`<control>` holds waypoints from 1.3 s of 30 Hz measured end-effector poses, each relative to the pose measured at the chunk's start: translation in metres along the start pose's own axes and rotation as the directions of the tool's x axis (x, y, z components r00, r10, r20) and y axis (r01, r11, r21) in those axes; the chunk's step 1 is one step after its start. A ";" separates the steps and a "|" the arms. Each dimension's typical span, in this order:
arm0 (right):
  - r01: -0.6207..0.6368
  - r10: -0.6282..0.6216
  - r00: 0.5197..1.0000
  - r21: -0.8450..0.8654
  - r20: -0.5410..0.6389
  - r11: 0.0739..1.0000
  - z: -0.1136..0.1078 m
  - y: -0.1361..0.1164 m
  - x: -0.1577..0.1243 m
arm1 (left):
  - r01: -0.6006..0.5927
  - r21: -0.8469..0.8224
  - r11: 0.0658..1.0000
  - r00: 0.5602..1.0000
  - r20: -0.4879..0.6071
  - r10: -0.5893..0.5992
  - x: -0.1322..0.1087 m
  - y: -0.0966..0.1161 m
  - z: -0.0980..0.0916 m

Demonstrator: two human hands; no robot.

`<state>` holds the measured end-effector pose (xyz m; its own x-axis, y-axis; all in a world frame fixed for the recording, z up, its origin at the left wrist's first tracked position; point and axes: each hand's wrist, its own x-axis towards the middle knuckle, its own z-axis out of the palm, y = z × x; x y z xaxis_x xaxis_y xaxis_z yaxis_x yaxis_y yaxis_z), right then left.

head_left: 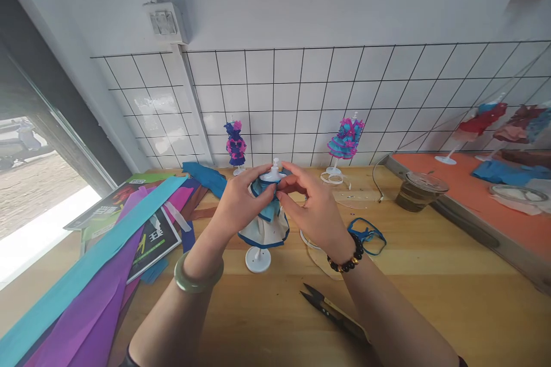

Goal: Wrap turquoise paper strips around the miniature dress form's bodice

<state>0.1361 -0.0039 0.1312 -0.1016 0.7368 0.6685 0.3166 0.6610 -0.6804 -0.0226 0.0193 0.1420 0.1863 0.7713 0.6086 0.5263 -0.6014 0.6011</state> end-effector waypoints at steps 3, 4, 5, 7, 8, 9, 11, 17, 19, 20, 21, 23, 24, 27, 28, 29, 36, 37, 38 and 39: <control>-0.030 0.030 1.000 0.000 0.010 1.000 -0.001 -0.001 0.000 | 0.008 -0.005 1.000 1.000 0.003 -0.008 0.001 0.002 -0.001; -0.040 0.040 0.999 0.007 0.019 0.999 -0.001 -0.001 0.000 | 0.012 -0.010 1.000 1.000 0.006 -0.012 0.001 0.002 -0.001; -0.046 0.046 0.999 0.016 0.026 0.999 -0.002 -0.001 0.000 | 0.014 -0.016 1.000 1.000 0.008 -0.014 0.001 0.003 -0.001; -0.050 0.050 0.998 0.027 0.026 0.998 -0.002 0.001 -0.001 | 0.007 -0.025 1.000 1.000 0.005 -0.007 0.001 0.003 0.000; -0.048 0.048 0.999 0.024 0.015 0.999 -0.001 0.002 -0.001 | 0.000 -0.029 1.000 1.000 0.002 0.000 0.000 0.003 0.000; -0.043 0.043 0.999 0.014 -0.001 0.999 -0.001 0.002 -0.001 | -0.006 -0.032 0.999 1.000 0.000 0.006 0.000 0.003 0.001; -0.031 0.031 0.999 -0.012 -0.035 0.999 0.000 0.004 0.000 | -0.013 -0.037 0.999 1.000 0.003 0.013 -0.001 0.003 0.002; -0.028 0.026 0.999 0.062 0.027 0.998 -0.006 0.005 0.004 | 0.015 -0.055 0.998 1.000 0.010 -0.015 0.000 0.001 -0.001; -0.045 0.034 0.995 0.118 0.089 0.992 -0.010 0.005 0.004 | 0.019 -0.075 0.997 1.000 0.020 -0.018 0.000 0.000 -0.003; -0.055 0.039 0.993 0.143 0.115 0.988 -0.012 0.005 0.005 | 0.019 -0.087 0.996 1.000 0.026 -0.017 0.001 -0.001 -0.003; -0.062 0.041 0.991 0.158 0.131 0.986 -0.013 0.005 0.005 | 0.019 -0.097 0.995 0.999 0.031 -0.016 0.001 -0.002 -0.004; -0.045 0.027 0.991 0.137 0.134 0.990 -0.015 0.005 0.005 | 0.019 -0.113 0.993 0.999 0.037 -0.015 0.002 -0.003 -0.004; -0.022 0.009 0.992 0.101 0.125 0.995 -0.016 0.006 0.005 | 0.021 -0.119 0.993 0.999 0.039 -0.017 0.002 -0.003 -0.004; 0.059 -0.056 0.991 -0.016 0.120 0.998 -0.018 0.007 0.007 | 0.036 -0.133 0.991 0.999 0.041 -0.031 0.002 -0.004 -0.004; 0.079 -0.074 0.989 -0.034 0.128 0.996 -0.018 0.007 0.007 | 0.040 -0.134 0.990 0.999 0.041 -0.035 0.002 -0.005 -0.004; 0.099 -0.092 0.986 -0.045 0.136 0.994 -0.019 0.007 0.008 | 0.041 -0.136 0.990 0.998 0.042 -0.036 0.002 -0.005 -0.004; 0.258 -0.221 0.958 -0.217 0.183 0.941 -0.026 0.008 0.009 | 0.023 -0.136 0.990 0.998 0.056 -0.016 0.002 -0.004 -0.005; 0.265 -0.223 0.955 -0.228 0.194 0.937 -0.027 0.008 0.009 | 0.018 -0.129 0.991 0.998 0.056 -0.011 0.002 -0.003 -0.005; 0.270 -0.224 0.953 -0.235 0.205 0.934 -0.027 0.008 0.009 | 0.012 -0.124 0.992 0.998 0.055 -0.005 0.001 -0.002 -0.005; 0.276 -0.226 0.950 -0.239 0.217 0.931 -0.028 0.008 0.009 | 0.005 -0.120 0.993 0.998 0.056 0.002 0.001 -0.002 -0.005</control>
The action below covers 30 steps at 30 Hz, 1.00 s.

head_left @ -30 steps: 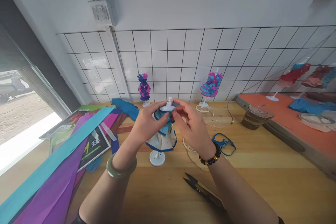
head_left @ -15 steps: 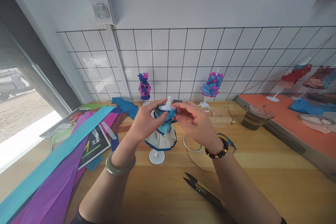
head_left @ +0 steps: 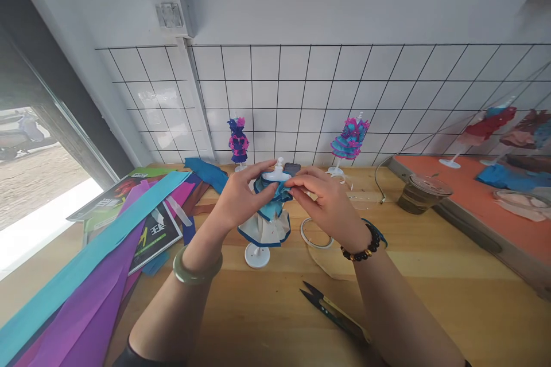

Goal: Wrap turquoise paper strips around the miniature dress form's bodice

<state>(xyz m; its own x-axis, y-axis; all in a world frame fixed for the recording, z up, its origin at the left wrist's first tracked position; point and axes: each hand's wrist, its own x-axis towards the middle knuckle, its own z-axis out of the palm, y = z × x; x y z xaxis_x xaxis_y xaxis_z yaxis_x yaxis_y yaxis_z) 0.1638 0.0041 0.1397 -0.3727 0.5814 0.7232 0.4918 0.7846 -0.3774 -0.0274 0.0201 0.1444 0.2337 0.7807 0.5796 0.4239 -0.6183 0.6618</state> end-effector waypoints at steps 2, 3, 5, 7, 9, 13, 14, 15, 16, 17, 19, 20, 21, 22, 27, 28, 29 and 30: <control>0.009 -0.009 1.000 -0.007 0.020 1.000 0.000 0.000 0.000 | -0.009 0.007 1.000 1.000 0.005 0.009 0.000 0.001 0.000; 0.013 -0.012 1.000 -0.007 0.028 1.000 0.000 0.000 0.000 | -0.012 0.010 1.000 1.000 0.010 0.012 -0.001 0.002 0.000; 0.019 -0.019 0.999 -0.003 0.030 1.000 0.001 -0.001 0.000 | -0.016 0.013 1.000 1.000 0.013 0.016 -0.001 0.003 0.001; 0.023 -0.024 1.000 0.005 0.018 1.000 0.002 -0.002 0.001 | -0.019 0.009 1.000 1.000 0.013 0.019 -0.001 0.003 0.001; 0.022 -0.022 1.000 0.013 0.004 1.000 0.003 -0.003 0.001 | -0.018 0.004 1.000 1.000 0.013 0.018 -0.002 0.003 0.001; -0.038 0.038 0.999 0.025 -0.036 0.999 0.004 -0.004 0.000 | -0.012 0.001 1.000 1.000 0.012 0.012 -0.001 0.003 0.001; -0.041 0.042 0.998 0.024 -0.041 0.999 0.004 -0.004 0.000 | -0.013 0.000 1.000 1.000 0.011 0.013 -0.001 0.003 0.001; -0.034 0.034 0.999 0.020 -0.040 0.999 0.003 -0.004 0.000 | -0.013 0.000 1.000 1.000 0.010 0.013 -0.001 0.003 0.001; -0.019 0.020 0.999 0.013 -0.034 1.000 0.003 -0.004 0.001 | -0.014 0.000 1.000 1.000 0.009 0.014 -0.001 0.003 0.001; -0.004 0.004 1.000 0.007 -0.027 1.000 0.003 -0.004 0.001 | -0.013 -0.001 1.000 1.000 0.010 0.013 -0.001 0.003 0.001; 0.010 -0.010 1.000 0.001 -0.015 1.000 0.002 -0.004 0.002 | -0.014 -0.004 1.000 1.000 0.011 0.014 -0.001 0.003 0.000; 0.010 -0.009 1.000 0.001 -0.010 1.000 0.002 -0.004 0.002 | -0.013 -0.006 1.000 1.000 0.015 0.013 -0.002 0.003 0.000; 0.008 -0.008 1.000 0.004 -0.009 1.000 0.002 -0.004 0.003 | -0.013 -0.008 1.000 1.000 0.016 0.013 -0.002 0.003 0.000; 0.009 -0.008 1.000 0.007 -0.010 1.000 0.003 -0.005 0.003 | -0.011 -0.010 1.000 1.000 0.018 0.011 -0.002 0.004 0.000; -0.003 0.004 0.999 0.015 -0.054 1.000 0.007 -0.005 0.002 | -0.003 -0.011 1.000 1.000 0.019 0.003 -0.001 0.004 0.000; -0.004 0.005 0.998 0.012 -0.063 1.000 0.008 -0.005 0.002 | -0.004 -0.011 1.000 1.000 0.017 0.005 -0.001 0.003 0.000; -0.003 0.003 0.997 0.010 -0.071 1.000 0.009 -0.005 0.002 | -0.007 -0.013 1.000 1.000 0.015 0.007 -0.001 0.003 0.000; 0.000 0.000 0.997 0.009 -0.078 1.000 0.010 -0.005 0.002 | -0.008 -0.017 1.000 1.000 0.014 0.009 -0.001 0.003 0.000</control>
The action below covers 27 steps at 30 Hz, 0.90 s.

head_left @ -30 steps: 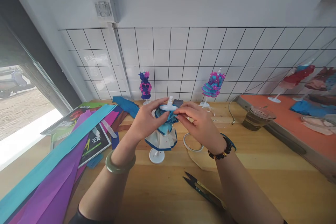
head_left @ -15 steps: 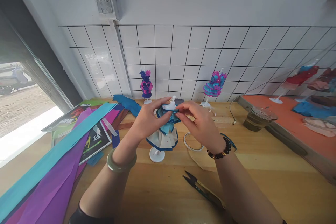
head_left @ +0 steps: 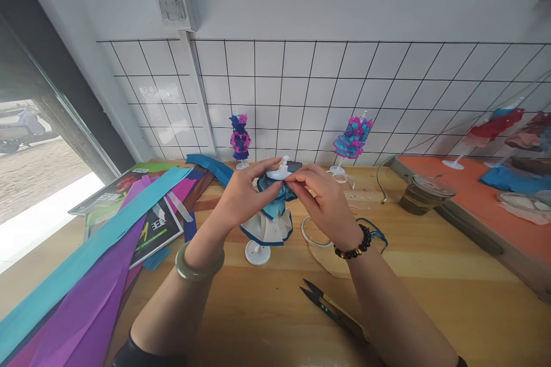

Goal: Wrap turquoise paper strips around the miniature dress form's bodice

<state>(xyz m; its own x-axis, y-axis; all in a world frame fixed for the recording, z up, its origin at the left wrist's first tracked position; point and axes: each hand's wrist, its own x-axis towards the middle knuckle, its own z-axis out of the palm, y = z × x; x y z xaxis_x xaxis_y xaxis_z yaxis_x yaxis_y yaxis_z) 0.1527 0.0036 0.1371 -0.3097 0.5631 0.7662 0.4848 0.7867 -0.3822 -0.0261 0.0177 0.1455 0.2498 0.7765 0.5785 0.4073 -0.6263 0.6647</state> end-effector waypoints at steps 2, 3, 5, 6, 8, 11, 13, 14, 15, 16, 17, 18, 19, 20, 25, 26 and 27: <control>0.005 -0.005 1.000 0.002 -0.019 1.000 0.002 0.001 0.000 | 0.002 -0.009 1.000 1.000 0.002 -0.002 0.000 0.000 0.000; 0.006 -0.006 0.999 0.005 -0.031 1.000 0.004 0.001 -0.001 | 0.005 -0.011 1.000 1.000 0.005 -0.005 0.000 0.000 0.000; -0.002 0.004 0.998 0.024 -0.068 1.000 0.007 0.002 -0.001 | 0.009 -0.015 1.000 1.000 0.012 -0.009 0.000 0.000 0.000; -0.014 0.018 0.995 0.042 -0.095 0.999 0.009 0.002 -0.002 | 0.008 -0.018 1.000 1.000 0.016 -0.008 0.000 0.000 -0.001; -0.061 0.072 0.986 0.082 -0.150 0.995 0.011 0.004 -0.003 | -0.002 -0.030 1.000 1.000 0.025 0.003 0.000 0.000 -0.001; -0.147 0.172 0.967 0.144 -0.185 0.979 0.014 0.006 -0.003 | -0.016 -0.061 0.998 0.999 0.047 0.018 0.000 -0.002 -0.003; -0.193 0.229 0.957 0.198 -0.178 0.961 0.015 0.007 -0.003 | -0.026 -0.077 0.997 0.997 0.065 0.031 0.000 -0.005 -0.003; -0.210 0.252 0.952 0.230 -0.172 0.950 0.015 0.008 -0.003 | -0.032 -0.081 0.996 0.996 0.076 0.039 0.000 -0.005 -0.004; -0.225 0.274 0.947 0.262 -0.168 0.938 0.015 0.008 -0.002 | -0.037 -0.081 0.996 0.995 0.084 0.044 0.000 -0.006 -0.004; -0.235 0.291 0.942 0.291 -0.165 0.927 0.016 0.009 -0.002 | -0.040 -0.078 0.996 0.995 0.088 0.046 0.000 -0.006 -0.004; -0.243 0.304 0.939 0.316 -0.162 0.917 0.016 0.009 -0.002 | -0.039 -0.071 0.997 0.995 0.087 0.045 0.000 -0.007 -0.003; -0.249 0.315 0.936 0.335 -0.160 0.909 0.017 0.009 -0.002 | -0.036 -0.062 0.997 0.996 0.081 0.041 0.000 -0.007 -0.003; -0.254 0.325 0.932 0.352 -0.160 0.901 0.017 0.009 -0.002 | -0.034 -0.052 0.998 0.997 0.071 0.037 0.000 -0.007 -0.002; -0.262 0.339 0.927 0.370 -0.159 0.891 0.018 0.008 -0.001 | -0.030 -0.045 0.999 0.997 0.065 0.033 0.000 -0.006 -0.002; -0.319 0.431 0.897 0.532 -0.097 0.784 0.017 0.006 0.002 | -0.009 -0.090 0.996 0.999 0.051 0.014 0.000 -0.006 0.001; -0.324 0.441 0.894 0.567 -0.079 0.758 0.015 0.006 0.002 | 0.001 -0.110 0.994 0.999 0.053 0.005 0.000 -0.006 0.001; -0.327 0.449 0.891 0.593 -0.066 0.736 0.014 0.007 0.003 | 0.010 -0.129 0.992 0.998 0.055 -0.003 0.000 -0.006 0.002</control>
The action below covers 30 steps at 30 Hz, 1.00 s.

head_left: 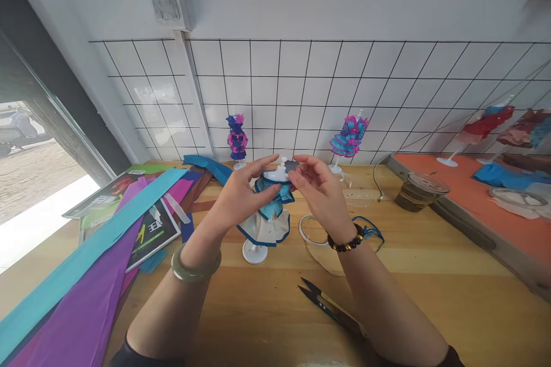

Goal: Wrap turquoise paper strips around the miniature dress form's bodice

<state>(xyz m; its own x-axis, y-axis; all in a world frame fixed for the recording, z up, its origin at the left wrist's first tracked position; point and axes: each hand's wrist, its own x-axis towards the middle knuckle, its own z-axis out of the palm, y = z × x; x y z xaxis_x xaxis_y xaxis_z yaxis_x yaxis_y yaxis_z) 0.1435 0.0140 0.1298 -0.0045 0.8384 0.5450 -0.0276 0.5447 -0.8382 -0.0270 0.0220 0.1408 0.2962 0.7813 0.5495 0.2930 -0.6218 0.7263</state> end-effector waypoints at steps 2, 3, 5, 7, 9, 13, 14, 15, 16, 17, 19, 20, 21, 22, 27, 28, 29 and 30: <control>-0.023 0.022 1.000 0.034 0.013 0.999 -0.003 -0.001 0.002 | 0.014 -0.032 0.999 1.000 0.003 -0.014 0.000 0.000 0.000; -0.032 0.031 0.999 0.039 0.022 0.999 -0.004 -0.001 0.002 | 0.019 -0.043 0.999 1.000 0.004 -0.019 0.000 0.000 0.000; -0.049 0.047 0.997 0.034 0.056 0.998 -0.006 0.000 0.003 | 0.024 -0.059 0.998 1.000 0.006 -0.023 0.001 -0.001 0.000; -0.063 0.063 0.994 0.005 0.087 0.998 -0.007 0.002 0.003 | 0.024 -0.063 0.998 1.000 0.012 -0.023 0.001 -0.001 0.000; -0.069 0.072 0.993 -0.034 0.098 0.997 -0.005 0.003 0.002 | 0.012 -0.043 0.999 1.000 0.011 -0.011 0.001 -0.001 0.000; -0.025 0.033 0.997 -0.109 0.072 0.994 -0.001 0.001 -0.001 | -0.026 0.025 0.999 1.000 0.016 0.026 0.000 -0.003 -0.002; -0.003 0.012 0.998 -0.141 0.059 0.990 -0.001 0.001 -0.002 | -0.030 0.028 0.999 0.999 0.023 0.029 0.000 -0.003 -0.003; 0.019 -0.011 0.999 -0.178 0.048 0.984 -0.001 0.000 -0.002 | -0.030 0.025 0.999 0.999 0.030 0.029 0.000 -0.004 -0.003; 0.041 -0.034 0.999 -0.211 0.040 0.977 -0.001 0.000 -0.003 | -0.027 0.017 0.999 0.999 0.036 0.027 0.000 -0.004 -0.004; 0.059 -0.051 0.998 -0.234 0.040 0.971 -0.001 0.000 -0.003 | -0.023 0.009 1.000 0.999 0.038 0.023 0.000 -0.004 -0.004; 0.074 -0.063 0.996 -0.228 0.056 0.971 -0.002 0.000 -0.003 | -0.017 -0.003 1.000 0.999 0.033 0.017 0.000 -0.004 -0.004; 0.071 -0.058 0.996 -0.207 0.067 0.976 -0.003 0.001 -0.002 | -0.016 -0.005 1.000 0.999 0.029 0.017 0.000 -0.004 -0.003; 0.063 -0.049 0.996 -0.183 0.078 0.981 -0.003 0.001 -0.002 | -0.018 -0.006 1.000 1.000 0.025 0.018 0.000 -0.004 -0.003; 0.052 -0.038 0.996 -0.163 0.085 0.985 -0.003 0.001 -0.002 | -0.019 -0.004 1.000 1.000 0.023 0.019 0.000 -0.003 -0.002; 0.054 -0.044 0.998 -0.225 0.050 0.973 0.000 0.001 -0.003 | -0.021 0.033 0.999 0.999 0.031 0.020 0.000 -0.001 -0.002; 0.072 -0.063 0.997 -0.249 0.045 0.966 0.001 0.001 -0.004 | -0.026 0.039 0.999 0.999 0.036 0.024 0.000 -0.001 -0.002; 0.092 -0.084 0.996 -0.267 0.044 0.959 0.001 0.002 -0.004 | -0.032 0.040 0.999 0.999 0.044 0.030 0.000 -0.001 -0.003; 0.107 -0.099 0.994 -0.279 0.042 0.954 0.002 0.002 -0.004 | -0.037 0.037 0.999 0.998 0.050 0.035 0.000 -0.001 -0.004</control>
<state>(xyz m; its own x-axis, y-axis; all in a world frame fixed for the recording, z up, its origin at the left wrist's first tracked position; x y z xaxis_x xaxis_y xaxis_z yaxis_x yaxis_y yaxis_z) 0.1417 0.0115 0.1258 -0.0439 0.7787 0.6258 0.2518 0.6148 -0.7474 -0.0308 0.0225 0.1413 0.3517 0.7551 0.5534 0.3156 -0.6522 0.6893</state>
